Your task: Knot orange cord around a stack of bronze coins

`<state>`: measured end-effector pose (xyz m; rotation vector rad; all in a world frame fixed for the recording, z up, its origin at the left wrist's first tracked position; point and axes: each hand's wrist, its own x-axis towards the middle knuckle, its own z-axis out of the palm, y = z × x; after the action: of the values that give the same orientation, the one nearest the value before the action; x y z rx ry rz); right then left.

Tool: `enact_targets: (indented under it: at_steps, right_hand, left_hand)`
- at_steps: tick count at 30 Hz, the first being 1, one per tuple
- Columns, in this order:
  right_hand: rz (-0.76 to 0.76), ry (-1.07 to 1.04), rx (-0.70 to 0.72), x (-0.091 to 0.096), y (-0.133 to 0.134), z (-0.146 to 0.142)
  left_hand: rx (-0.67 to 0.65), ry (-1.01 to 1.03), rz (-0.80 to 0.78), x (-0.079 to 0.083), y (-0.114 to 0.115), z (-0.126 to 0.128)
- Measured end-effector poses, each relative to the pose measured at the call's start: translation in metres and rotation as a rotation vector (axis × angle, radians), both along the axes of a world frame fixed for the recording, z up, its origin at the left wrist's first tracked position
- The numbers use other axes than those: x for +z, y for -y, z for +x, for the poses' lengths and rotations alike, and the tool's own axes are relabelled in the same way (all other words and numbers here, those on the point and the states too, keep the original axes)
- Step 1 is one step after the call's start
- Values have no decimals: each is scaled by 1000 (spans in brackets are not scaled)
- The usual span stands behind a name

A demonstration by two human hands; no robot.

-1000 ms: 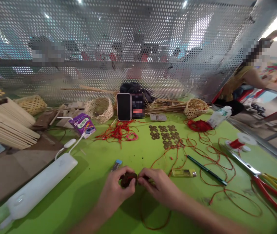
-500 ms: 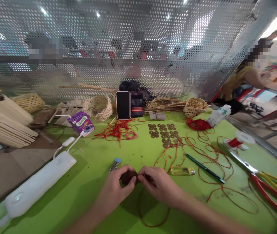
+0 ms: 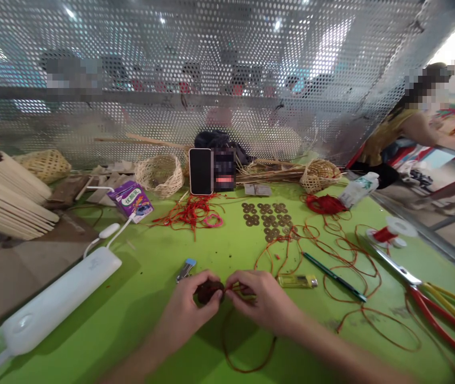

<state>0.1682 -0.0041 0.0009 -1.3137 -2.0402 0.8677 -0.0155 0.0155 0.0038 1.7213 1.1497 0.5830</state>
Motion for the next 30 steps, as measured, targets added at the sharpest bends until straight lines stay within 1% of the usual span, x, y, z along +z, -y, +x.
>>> enact_targets:
  at_steps: [5,10,16,21,24,27,30]
  right_hand:
    - [4,-5,-9,2,-3,4]
    - [22,-2,-51,6,-8,14]
    - [106,9,-144,17,-18,47]
    - [88,-24,-248,14,-30,77]
    - [53,-140,-326,10,-34,87]
    - [-7,-286,-365,8,-36,90]
    - [-42,-367,-389,7,-37,91]
  left_hand:
    - [23,-7,46,3,-2,-3]
    - [33,-8,56,0,-4,-4]
    - [51,-59,53,-4,-8,-4]
    - [82,-110,84,-2,-20,-10]
    - [120,-161,154,-3,-28,-16]
    - [117,-246,257,-6,-34,-23]
    - [89,-383,418,-9,-36,-27]
